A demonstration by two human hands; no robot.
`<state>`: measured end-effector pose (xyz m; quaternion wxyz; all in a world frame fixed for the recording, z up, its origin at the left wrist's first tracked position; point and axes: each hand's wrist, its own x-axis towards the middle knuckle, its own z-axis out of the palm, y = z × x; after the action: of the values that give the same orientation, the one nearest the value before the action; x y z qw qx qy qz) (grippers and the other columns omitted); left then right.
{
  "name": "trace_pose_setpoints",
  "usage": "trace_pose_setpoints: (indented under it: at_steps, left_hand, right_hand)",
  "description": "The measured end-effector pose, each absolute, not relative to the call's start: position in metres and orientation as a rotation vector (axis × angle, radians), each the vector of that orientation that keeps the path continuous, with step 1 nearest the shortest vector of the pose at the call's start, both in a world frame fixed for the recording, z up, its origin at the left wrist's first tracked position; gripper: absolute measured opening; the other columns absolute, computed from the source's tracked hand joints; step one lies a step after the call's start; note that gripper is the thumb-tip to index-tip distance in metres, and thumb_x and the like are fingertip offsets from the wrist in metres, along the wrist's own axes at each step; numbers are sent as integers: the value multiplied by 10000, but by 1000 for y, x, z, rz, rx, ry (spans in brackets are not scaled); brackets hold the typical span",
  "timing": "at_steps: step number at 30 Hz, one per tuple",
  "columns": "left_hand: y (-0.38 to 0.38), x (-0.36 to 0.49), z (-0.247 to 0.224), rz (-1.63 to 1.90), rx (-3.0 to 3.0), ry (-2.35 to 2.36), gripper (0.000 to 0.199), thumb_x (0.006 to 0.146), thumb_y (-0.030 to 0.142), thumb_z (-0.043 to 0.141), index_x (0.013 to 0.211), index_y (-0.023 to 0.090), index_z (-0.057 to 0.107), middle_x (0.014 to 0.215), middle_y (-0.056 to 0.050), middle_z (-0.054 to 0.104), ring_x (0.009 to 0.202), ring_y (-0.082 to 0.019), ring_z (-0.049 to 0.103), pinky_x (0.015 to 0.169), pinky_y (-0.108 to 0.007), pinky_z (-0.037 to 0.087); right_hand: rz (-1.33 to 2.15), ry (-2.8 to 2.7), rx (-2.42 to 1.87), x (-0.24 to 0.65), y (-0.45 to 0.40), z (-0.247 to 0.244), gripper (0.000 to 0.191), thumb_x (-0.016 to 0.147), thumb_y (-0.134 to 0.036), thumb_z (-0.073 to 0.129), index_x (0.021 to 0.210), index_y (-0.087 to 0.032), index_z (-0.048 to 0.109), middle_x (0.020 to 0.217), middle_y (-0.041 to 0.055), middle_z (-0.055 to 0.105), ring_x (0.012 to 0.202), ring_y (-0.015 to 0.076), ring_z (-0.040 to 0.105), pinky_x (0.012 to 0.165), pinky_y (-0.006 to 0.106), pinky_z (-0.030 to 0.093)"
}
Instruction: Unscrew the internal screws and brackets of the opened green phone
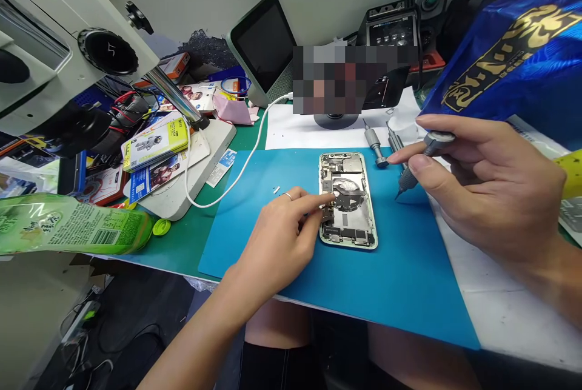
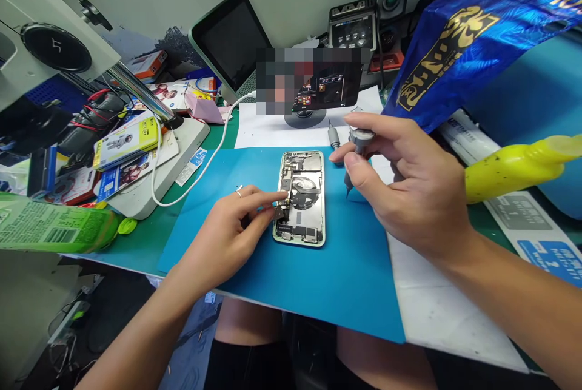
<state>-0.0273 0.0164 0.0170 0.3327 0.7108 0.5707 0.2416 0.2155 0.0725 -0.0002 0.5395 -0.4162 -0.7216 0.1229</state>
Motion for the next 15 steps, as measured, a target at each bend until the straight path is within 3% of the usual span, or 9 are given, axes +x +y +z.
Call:
trace_pose_setpoints:
  at_steps: [6,11,15]
  left_hand:
    - [14,-24,13,655,1800,1463,305,1055,221,476,1195,318,729,1021,-4,662,924,-178,644,788,-344,456]
    - [11,-20,15,663,1705,1493,249,1071,259,439,1106,274,685,944,-6,626,837,-170,597,746,-331,424]
    - [9,-19,16,645,1628,1473,290,1086,299,414,1216,310,674,963,-16,627,839,-173,588,753,-330,421]
  right_hand:
    - [323,-1757,-983,221,71,-3,451,958,-239,691,1398,-303,611,951,-20,770,790,143,744,725,279,633]
    - [339,-1823,-921,220,62,-6,426,1019,-204,575,1435,-287,544,999,14,714,878,151,727,846,320,628]
    - [305,-1938,-846,217,56,-4,381,1014,-140,515,1373,-265,542,1017,28,685,870,145,700,773,284,614]
